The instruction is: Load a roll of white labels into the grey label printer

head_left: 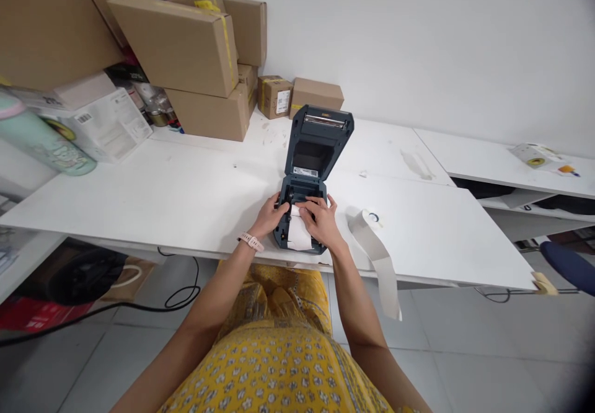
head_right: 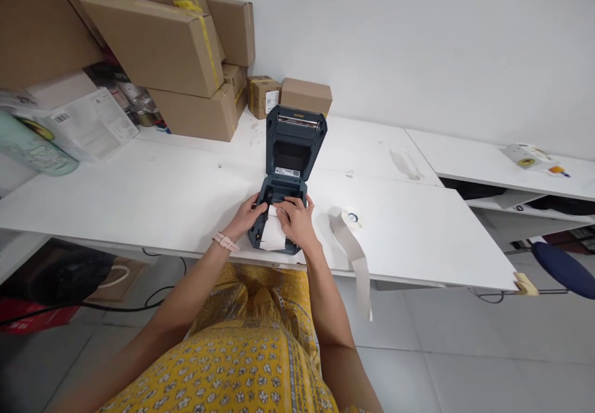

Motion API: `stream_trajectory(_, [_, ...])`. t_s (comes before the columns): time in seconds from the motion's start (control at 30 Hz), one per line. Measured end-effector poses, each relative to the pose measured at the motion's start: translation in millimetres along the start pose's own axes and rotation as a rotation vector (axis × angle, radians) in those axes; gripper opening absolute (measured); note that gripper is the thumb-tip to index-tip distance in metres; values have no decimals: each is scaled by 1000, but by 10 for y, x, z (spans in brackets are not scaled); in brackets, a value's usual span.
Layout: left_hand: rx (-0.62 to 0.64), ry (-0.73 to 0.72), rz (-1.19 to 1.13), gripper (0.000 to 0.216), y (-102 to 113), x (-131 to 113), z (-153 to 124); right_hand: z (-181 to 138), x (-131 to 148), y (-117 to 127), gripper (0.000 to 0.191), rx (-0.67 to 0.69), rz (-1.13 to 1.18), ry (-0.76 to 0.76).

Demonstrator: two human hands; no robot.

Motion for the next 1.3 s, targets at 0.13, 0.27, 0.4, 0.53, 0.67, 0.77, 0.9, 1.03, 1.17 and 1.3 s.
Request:
stream_trajectory(0.13, [-39,21,-50,55,17,-1,-11,-10,-2,1,24,-5,-19,6])
stream_trajectory(0.27, [-46,31,-65,53,16,-9,-15,-6,-16,-5,27,3,-35,-5])
stream_trajectory(0.4, [-30,25,-67,55,16,-17,-8,1,-34,-14,31,24,-25,-22])
stream_trajectory(0.53, [13,6,-14,50,15,0,18,5,-56,-25,34,39,-21,-34])
stream_trajectory(0.67, [-3,12,30,49,37,39,39,8,-71,-40,36,41,-39,-30])
stream_trajectory(0.77, [-14,4,12,50,31,16,30,1,-81,-49,39,48,-50,-22])
stream_trajectory(0.9, [-25,-8,-5,49,18,-29,9,-7,-63,-49,46,54,-58,12])
stream_trajectory(1.03, [-37,6,14,53,21,26,34,-15,-40,-88,53,83,-81,21])
stream_trajectory(1.17, [-49,15,130,60,56,61,46,-47,23,-37,58,113,-16,49])
stream_trajectory(1.3, [-129,-149,521,76,88,-286,-142,82,105,594,45,-179,302,82])
Point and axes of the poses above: each hand's wrist, its own z-axis towards the middle knuckle, its own y-axis out of the back of the hand, x = y × z, the point moved 8 cm from there along z, towards the middle knuckle, and after that the axes turned 6 degrees about z, right-handed, at the moved point
